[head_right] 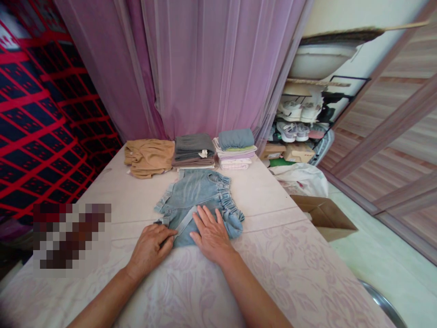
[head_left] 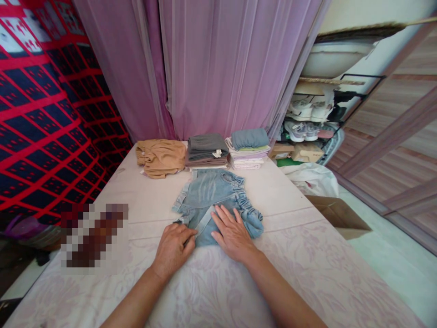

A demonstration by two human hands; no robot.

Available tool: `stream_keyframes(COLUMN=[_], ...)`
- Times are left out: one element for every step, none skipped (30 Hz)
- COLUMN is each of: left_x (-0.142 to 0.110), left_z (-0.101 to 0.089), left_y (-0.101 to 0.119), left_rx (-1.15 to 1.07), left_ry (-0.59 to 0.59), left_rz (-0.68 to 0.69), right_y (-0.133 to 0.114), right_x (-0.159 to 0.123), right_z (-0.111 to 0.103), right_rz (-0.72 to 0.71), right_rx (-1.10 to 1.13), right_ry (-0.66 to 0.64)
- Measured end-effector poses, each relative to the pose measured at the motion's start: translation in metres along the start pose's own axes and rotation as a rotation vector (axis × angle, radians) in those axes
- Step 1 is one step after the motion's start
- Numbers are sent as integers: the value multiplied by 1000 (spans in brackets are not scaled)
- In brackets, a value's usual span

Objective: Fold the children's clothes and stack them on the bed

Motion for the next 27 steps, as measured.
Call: stream_keyframes(left_x=[0,0,0,0,0,0,1,3,6,10,16,23,32,43,55,67,81,94,107,120,132,144,154,163,171,177,183], left_z=[0,-1,-2,-3,-5,-9,-13,-18,-22,-27,-29,-31,-31,-29,-25,-19,-11,-1,8,17,25,33,39,46,52,58,64], left_y=[0,0,0,-1,-3,-6,-11,-17,-26,-35,-46,-57,-70,-83,-95,-107,-118,-128,-136,-143,-148,-152,-155,-157,-158,-159,-160], left_rx=[-3,-8,-20,-39,-68,-102,-138,-173,-201,-221,-231,-234,-231,-226,-224,-222,-229,-238,-238,-237,-230,-218,-205,-188,-168,-147,-125], left_ry=[4,9,15,28,51,84,125,171,215,250,276,295,305,304,291,262,217,159,113,82,59,46,34,20,4,-13,-29], left_rz=[-4,-5,-6,-10,-24,-48,-84,-128,-176,-223,-270,-315,-360,-403,-444,-483,-519,-554,-582,-599,-610,-617,-621,-629,-639,-649,-659], right_y=[1,2,3,4,4,4,5,7,10,14,21,29,39,52,67,82,96,109,120,129,137,143,148,151,154,157,159], right_x=[-1,-2,-3,-3,-2,0,4,10,17,26,36,48,60,72,83,93,102,109,116,122,128,133,138,143,148,152,157], right_z=[3,6,9,9,8,4,-2,-9,-18,-27,-37,-45,-51,-56,-59,-61,-60,-58,-54,-50,-45,-39,-34,-28,-23,-18,-13], right_rz=[19,34,43,47,47,44,41,38,34,29,30,39,67,122,193,268,339,397,441,472,487,486,471,451,431,415,407], right_rx=[1,6,13,22,33,44,53,62,73,83,90,90,73,37,-13,-63,-107,-142,-166,-181,-186,-182,-170,-150,-122,-93,-62], right_ry=[-19,-42,-63,-75,-77,-70,-53,-26,9,48,88,122,150,174,187,191,186,175,164,153,145,136,125,106,79,42,2])
Point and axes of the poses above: each hand's wrist, its own x-axis towards the middle knuckle, its own z-axis out of the palm, y = z × x, the point moved 6 cm from there along x, towards the middle knuckle, and after that the axes turned 14 degrees about y, right-handed, at the moved point
